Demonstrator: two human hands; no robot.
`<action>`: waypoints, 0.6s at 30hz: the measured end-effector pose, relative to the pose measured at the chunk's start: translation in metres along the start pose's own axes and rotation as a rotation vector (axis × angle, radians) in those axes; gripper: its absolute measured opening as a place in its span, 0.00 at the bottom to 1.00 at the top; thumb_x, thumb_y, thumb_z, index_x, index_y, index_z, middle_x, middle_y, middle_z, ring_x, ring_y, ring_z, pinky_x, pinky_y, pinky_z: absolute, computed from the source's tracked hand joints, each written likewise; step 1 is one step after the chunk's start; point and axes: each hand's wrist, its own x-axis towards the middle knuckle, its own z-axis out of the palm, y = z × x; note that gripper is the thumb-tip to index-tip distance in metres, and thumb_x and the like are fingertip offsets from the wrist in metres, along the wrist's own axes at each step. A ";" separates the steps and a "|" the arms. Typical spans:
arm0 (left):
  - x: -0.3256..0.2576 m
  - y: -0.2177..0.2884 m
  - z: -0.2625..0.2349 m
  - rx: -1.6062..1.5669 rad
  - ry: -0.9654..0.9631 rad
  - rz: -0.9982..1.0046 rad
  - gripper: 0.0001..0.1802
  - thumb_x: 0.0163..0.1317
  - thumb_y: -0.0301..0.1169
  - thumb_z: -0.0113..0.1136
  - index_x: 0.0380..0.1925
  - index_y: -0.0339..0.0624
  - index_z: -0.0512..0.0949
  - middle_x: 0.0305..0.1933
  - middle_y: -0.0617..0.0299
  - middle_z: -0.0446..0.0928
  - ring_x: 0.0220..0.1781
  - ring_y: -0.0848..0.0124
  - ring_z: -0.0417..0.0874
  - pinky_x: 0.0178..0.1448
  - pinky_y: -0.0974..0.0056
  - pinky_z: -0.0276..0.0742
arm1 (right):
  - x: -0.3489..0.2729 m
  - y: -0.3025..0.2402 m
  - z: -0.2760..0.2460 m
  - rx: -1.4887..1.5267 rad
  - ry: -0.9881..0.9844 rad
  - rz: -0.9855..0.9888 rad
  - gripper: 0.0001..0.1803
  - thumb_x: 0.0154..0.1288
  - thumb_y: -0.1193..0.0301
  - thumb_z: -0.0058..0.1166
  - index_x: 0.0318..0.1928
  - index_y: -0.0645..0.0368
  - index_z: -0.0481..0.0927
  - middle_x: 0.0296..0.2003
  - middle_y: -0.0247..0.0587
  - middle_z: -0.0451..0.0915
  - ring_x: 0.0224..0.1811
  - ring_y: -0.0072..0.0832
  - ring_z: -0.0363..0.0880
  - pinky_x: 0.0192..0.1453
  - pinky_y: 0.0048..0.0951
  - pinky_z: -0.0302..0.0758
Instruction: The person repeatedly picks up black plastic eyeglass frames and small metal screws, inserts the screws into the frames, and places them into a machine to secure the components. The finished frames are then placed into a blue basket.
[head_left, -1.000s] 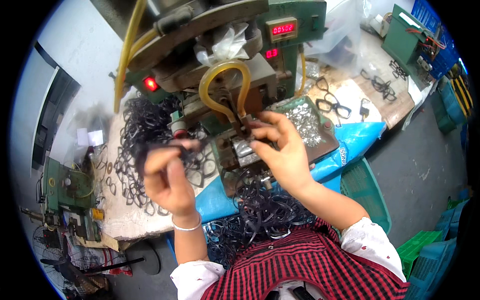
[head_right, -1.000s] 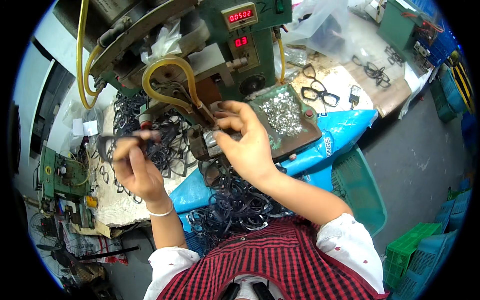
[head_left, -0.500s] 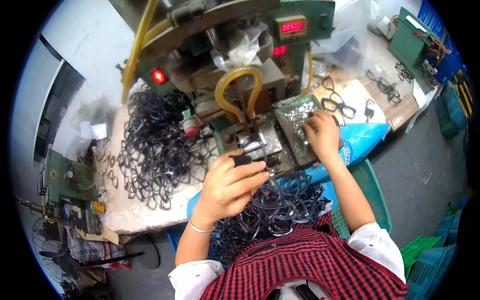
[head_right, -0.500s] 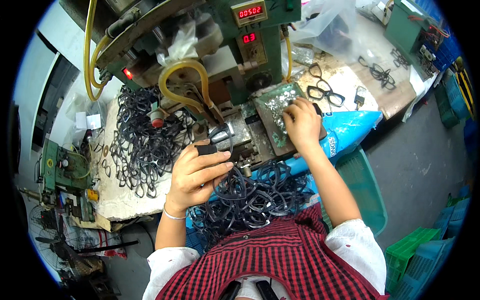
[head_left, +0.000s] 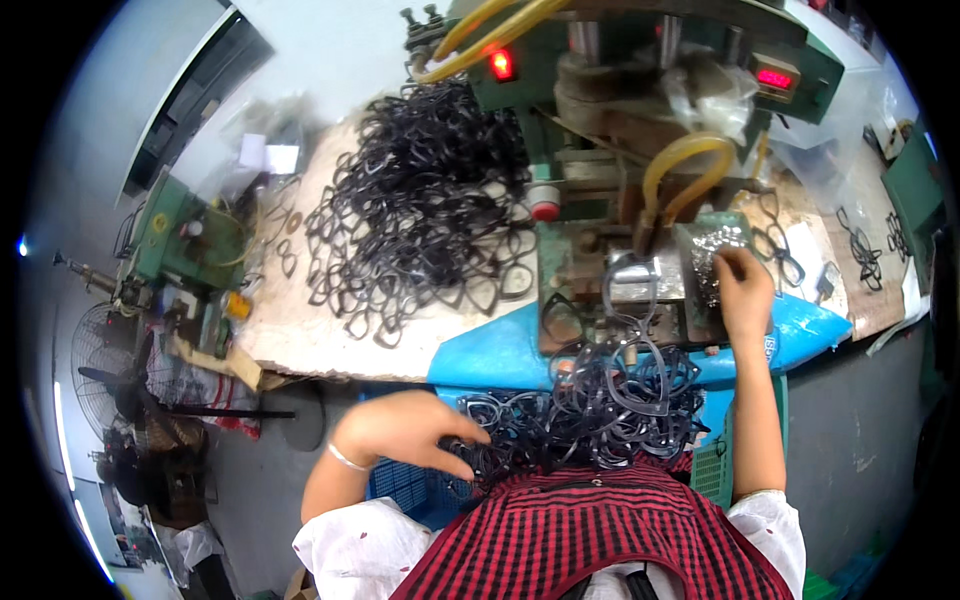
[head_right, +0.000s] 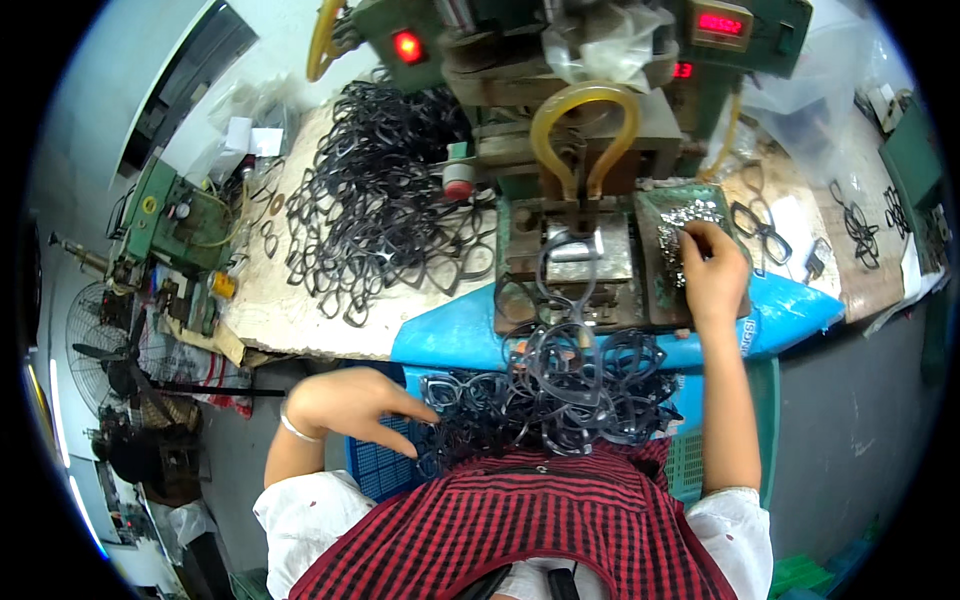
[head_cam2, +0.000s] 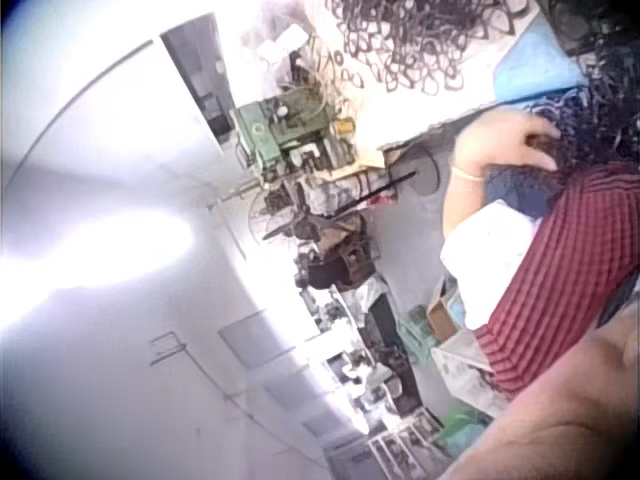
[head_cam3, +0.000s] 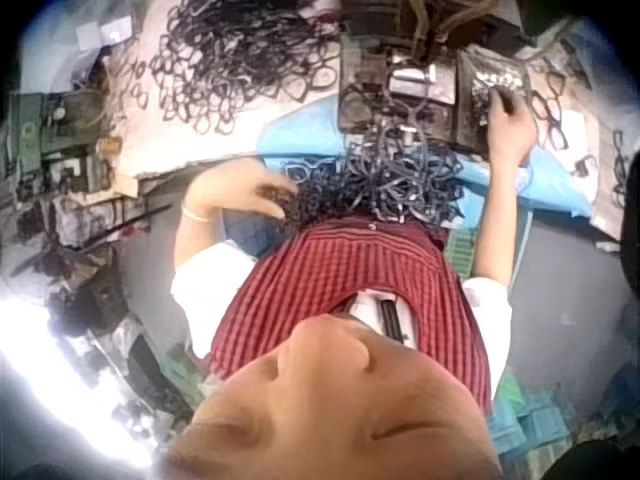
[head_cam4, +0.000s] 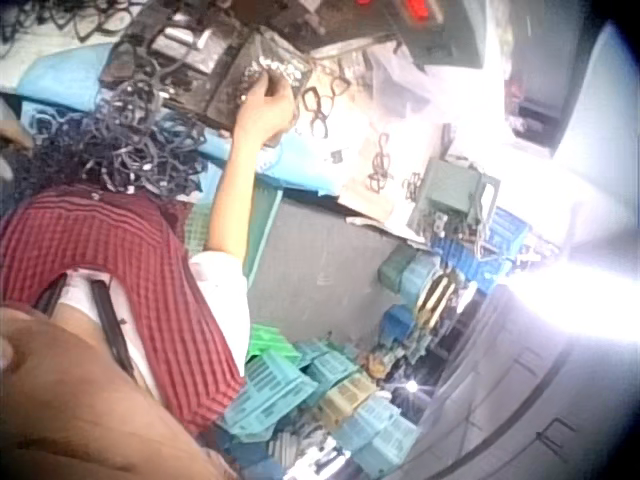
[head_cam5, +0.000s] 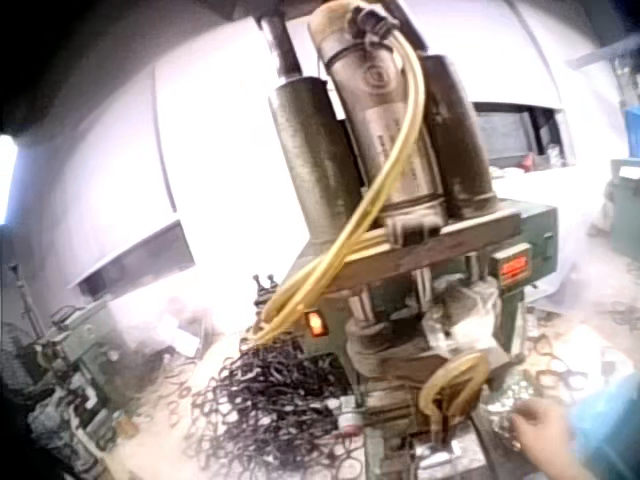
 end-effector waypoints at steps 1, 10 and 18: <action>-0.008 0.003 -0.014 -0.018 0.126 0.063 0.25 0.58 0.44 0.73 0.52 0.42 0.85 0.47 0.50 0.87 0.45 0.52 0.88 0.51 0.56 0.83 | 0.000 -0.001 -0.003 0.025 -0.001 0.045 0.07 0.64 0.75 0.63 0.42 0.62 0.86 0.34 0.45 0.87 0.37 0.32 0.87 0.46 0.30 0.80; 0.107 -0.096 -0.026 0.814 1.128 -0.411 0.11 0.45 0.30 0.74 0.31 0.45 0.86 0.68 0.49 0.73 0.60 0.46 0.74 0.69 0.46 0.68 | 0.005 -0.015 0.018 0.019 0.021 -0.133 0.08 0.59 0.76 0.65 0.40 0.62 0.87 0.37 0.47 0.87 0.41 0.42 0.85 0.50 0.35 0.79; 0.119 -0.111 -0.019 0.538 1.483 -0.115 0.07 0.55 0.23 0.68 0.35 0.41 0.84 0.63 0.50 0.79 0.55 0.51 0.79 0.60 0.54 0.71 | -0.054 0.038 -0.056 0.052 0.203 0.071 0.07 0.61 0.77 0.64 0.41 0.64 0.86 0.40 0.42 0.86 0.43 0.31 0.83 0.50 0.29 0.77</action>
